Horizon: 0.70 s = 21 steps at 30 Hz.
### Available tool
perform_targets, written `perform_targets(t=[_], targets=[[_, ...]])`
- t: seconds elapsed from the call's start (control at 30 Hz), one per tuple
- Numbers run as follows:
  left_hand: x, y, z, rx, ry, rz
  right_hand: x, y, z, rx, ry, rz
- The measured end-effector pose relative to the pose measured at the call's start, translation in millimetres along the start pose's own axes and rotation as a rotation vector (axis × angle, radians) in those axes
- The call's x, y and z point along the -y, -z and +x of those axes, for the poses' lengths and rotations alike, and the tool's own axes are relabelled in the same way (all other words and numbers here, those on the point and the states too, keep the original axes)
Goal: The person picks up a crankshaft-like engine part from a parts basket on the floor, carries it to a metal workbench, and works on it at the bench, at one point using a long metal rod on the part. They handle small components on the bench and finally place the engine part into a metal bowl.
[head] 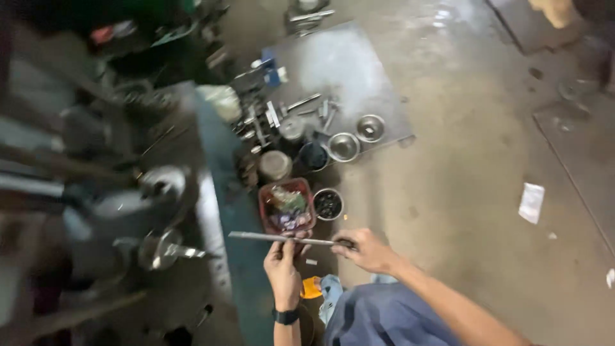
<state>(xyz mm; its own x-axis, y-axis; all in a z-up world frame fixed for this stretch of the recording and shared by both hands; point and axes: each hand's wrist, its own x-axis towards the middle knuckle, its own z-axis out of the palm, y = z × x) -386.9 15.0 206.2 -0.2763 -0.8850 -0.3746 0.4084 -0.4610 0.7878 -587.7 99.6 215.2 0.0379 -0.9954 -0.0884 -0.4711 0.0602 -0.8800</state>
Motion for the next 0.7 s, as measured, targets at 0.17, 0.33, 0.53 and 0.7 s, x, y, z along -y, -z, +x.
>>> perform_targets(t=[0.17, 0.33, 0.53, 0.7], targets=[[87, -128, 7, 0.282, 0.155, 0.187, -70, 64, -119, -0.284, -0.269, 0.138], [220, -241, 1, 0.846, 0.171, 0.556, -197, 139, -265, -0.595, -0.357, 0.730], [368, -369, -33, 0.888, -0.115, 0.768, -240, 265, -421, -0.901, -0.632, 0.452], [474, -459, -64, 0.780, 0.218, 0.767, -300, 314, -536, -1.211, -0.713, 0.491]])
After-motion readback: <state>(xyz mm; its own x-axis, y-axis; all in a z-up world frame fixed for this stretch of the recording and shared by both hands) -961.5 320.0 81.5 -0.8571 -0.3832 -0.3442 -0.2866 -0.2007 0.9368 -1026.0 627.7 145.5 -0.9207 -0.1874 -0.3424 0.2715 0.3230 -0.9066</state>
